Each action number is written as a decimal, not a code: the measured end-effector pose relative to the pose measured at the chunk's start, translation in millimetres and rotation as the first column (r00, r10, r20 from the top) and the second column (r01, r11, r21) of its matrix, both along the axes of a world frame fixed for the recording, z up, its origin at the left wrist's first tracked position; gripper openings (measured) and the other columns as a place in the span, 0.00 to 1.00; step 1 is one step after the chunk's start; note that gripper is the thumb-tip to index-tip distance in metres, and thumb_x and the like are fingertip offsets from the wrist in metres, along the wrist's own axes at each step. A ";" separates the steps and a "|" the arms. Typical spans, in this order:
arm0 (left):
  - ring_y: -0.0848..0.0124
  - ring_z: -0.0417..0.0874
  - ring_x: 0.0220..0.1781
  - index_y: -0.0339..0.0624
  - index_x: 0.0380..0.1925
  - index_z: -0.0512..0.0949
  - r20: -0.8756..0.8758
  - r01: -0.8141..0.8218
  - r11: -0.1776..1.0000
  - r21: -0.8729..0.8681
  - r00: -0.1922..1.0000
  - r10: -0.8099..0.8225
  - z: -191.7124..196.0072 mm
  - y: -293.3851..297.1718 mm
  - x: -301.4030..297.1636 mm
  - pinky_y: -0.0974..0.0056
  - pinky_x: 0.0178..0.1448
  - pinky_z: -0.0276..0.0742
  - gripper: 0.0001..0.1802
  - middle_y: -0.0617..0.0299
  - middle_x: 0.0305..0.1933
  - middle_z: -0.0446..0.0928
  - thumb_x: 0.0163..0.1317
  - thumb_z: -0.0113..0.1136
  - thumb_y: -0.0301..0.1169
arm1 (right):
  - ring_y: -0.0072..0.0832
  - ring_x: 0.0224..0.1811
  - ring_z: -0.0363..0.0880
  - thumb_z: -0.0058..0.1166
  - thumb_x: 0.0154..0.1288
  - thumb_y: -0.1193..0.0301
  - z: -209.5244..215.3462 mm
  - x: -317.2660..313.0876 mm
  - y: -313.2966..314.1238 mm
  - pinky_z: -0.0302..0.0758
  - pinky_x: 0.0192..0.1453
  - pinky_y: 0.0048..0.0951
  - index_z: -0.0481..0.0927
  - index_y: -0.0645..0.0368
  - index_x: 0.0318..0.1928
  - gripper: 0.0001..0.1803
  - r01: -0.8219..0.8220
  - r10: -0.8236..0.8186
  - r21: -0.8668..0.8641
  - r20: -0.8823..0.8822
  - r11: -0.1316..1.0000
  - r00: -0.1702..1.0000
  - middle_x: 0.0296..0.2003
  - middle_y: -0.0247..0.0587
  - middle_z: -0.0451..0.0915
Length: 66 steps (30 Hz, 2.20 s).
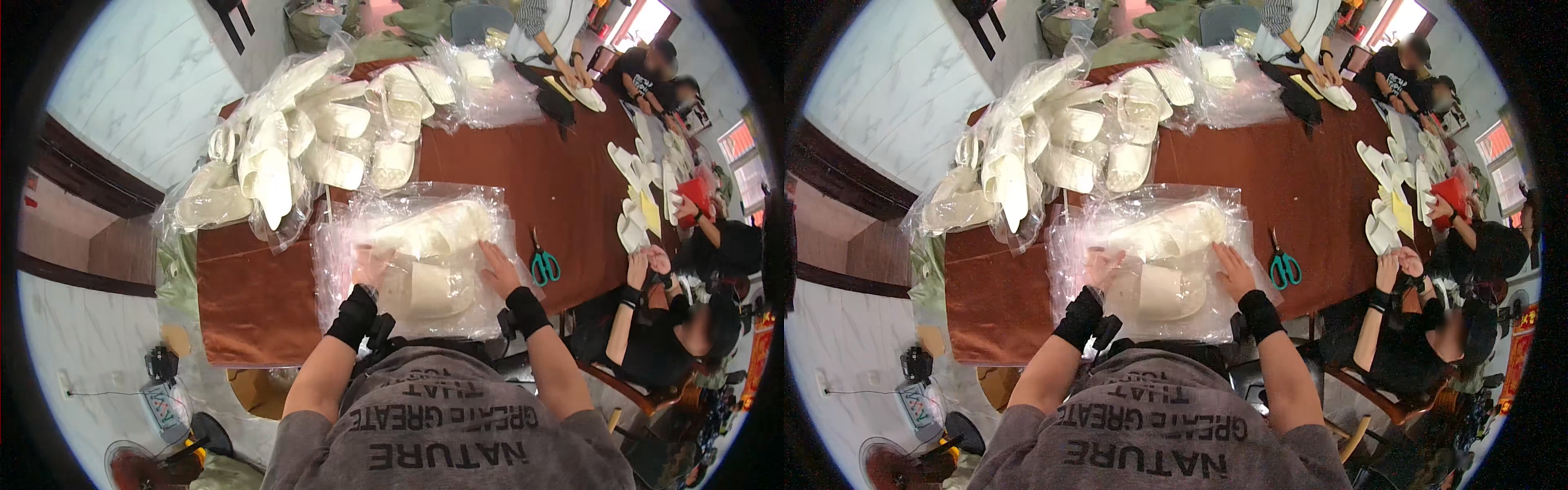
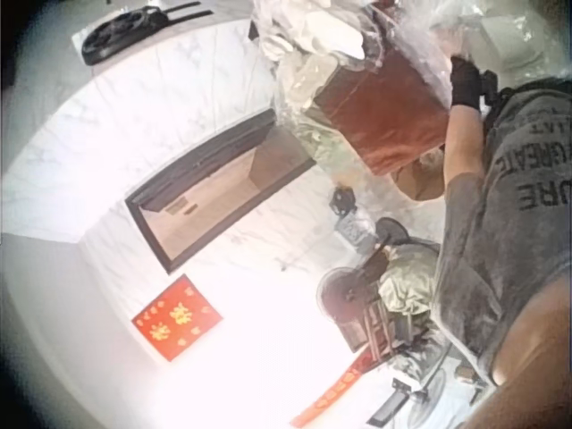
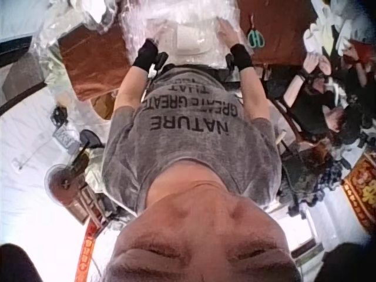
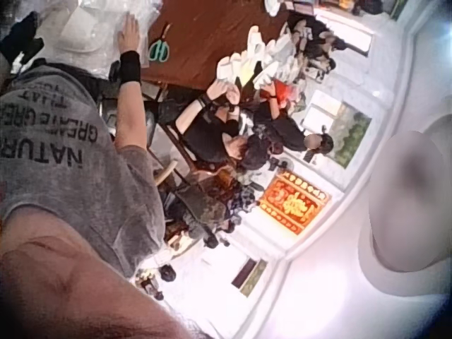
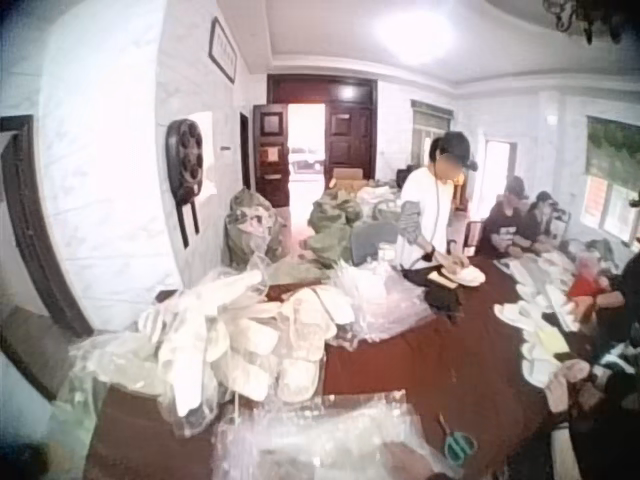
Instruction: Trimming excess material from white shoe components using scissors at a manufacturing station.
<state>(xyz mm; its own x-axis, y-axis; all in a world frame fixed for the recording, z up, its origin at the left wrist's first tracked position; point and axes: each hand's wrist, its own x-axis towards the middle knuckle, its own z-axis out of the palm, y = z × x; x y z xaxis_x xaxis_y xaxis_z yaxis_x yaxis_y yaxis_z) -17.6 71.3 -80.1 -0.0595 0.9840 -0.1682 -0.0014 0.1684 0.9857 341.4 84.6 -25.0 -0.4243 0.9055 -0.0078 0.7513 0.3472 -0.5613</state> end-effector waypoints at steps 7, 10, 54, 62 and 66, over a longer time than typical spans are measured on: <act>0.56 0.80 0.46 0.40 0.56 0.68 -0.166 -0.180 0.980 -0.082 0.972 0.165 -24.6 6.2 5.4 0.58 0.40 0.78 0.30 0.50 0.46 0.77 0.54 0.66 0.37 | 0.40 0.73 0.50 0.53 0.59 0.70 -13.5 -8.8 -2.6 0.55 0.71 0.42 0.51 0.51 0.72 0.41 0.051 -0.049 -0.042 0.056 0.998 0.997 0.70 0.40 0.56; 0.46 0.80 0.30 0.37 0.36 0.69 -0.536 0.009 0.992 0.123 0.842 0.059 56.6 4.5 42.3 0.49 0.37 0.76 0.23 0.47 0.26 0.78 0.55 0.65 0.45 | 0.38 0.74 0.47 0.52 0.60 0.69 -24.9 21.4 -8.7 0.54 0.72 0.42 0.51 0.51 0.72 0.40 0.133 -0.127 -0.060 0.103 0.989 0.987 0.70 0.41 0.55; 0.56 0.82 0.45 0.39 0.45 0.76 -0.543 0.029 0.975 0.218 0.834 0.096 87.5 -58.1 -14.5 0.59 0.49 0.76 0.13 0.50 0.41 0.81 0.59 0.60 0.29 | 0.32 0.48 0.78 0.49 0.59 0.84 39.5 24.4 1.5 0.73 0.52 0.28 0.76 0.63 0.50 0.17 0.430 -0.408 -0.060 -0.452 0.901 0.793 0.47 0.41 0.78; 0.57 0.55 0.73 0.51 0.68 0.60 -0.762 0.343 0.933 0.111 0.632 -0.142 74.7 -77.8 -12.7 0.50 0.73 0.46 0.28 0.53 0.70 0.59 0.69 0.45 0.45 | 0.36 0.49 0.77 0.54 0.60 0.65 108.8 -95.3 0.4 0.77 0.45 0.34 0.73 0.45 0.57 0.22 -0.311 0.281 0.191 0.169 0.931 0.945 0.55 0.39 0.71; 0.57 0.53 0.74 0.49 0.69 0.57 -0.791 0.317 0.947 0.057 0.593 -0.151 63.6 -78.9 -9.3 0.51 0.74 0.45 0.31 0.54 0.72 0.57 0.69 0.45 0.45 | 0.38 0.44 0.77 0.55 0.59 0.65 117.6 -103.3 -3.0 0.77 0.42 0.35 0.77 0.49 0.47 0.15 -0.304 0.265 0.165 0.220 0.938 0.939 0.42 0.40 0.74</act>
<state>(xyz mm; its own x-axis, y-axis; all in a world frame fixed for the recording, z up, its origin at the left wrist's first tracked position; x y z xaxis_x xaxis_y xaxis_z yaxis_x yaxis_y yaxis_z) -27.0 -7.6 -16.4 0.1526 0.9883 0.0006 0.7825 -0.1212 0.6108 238.0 81.6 92.6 -0.6719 0.7390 0.0481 0.6913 0.6492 -0.3172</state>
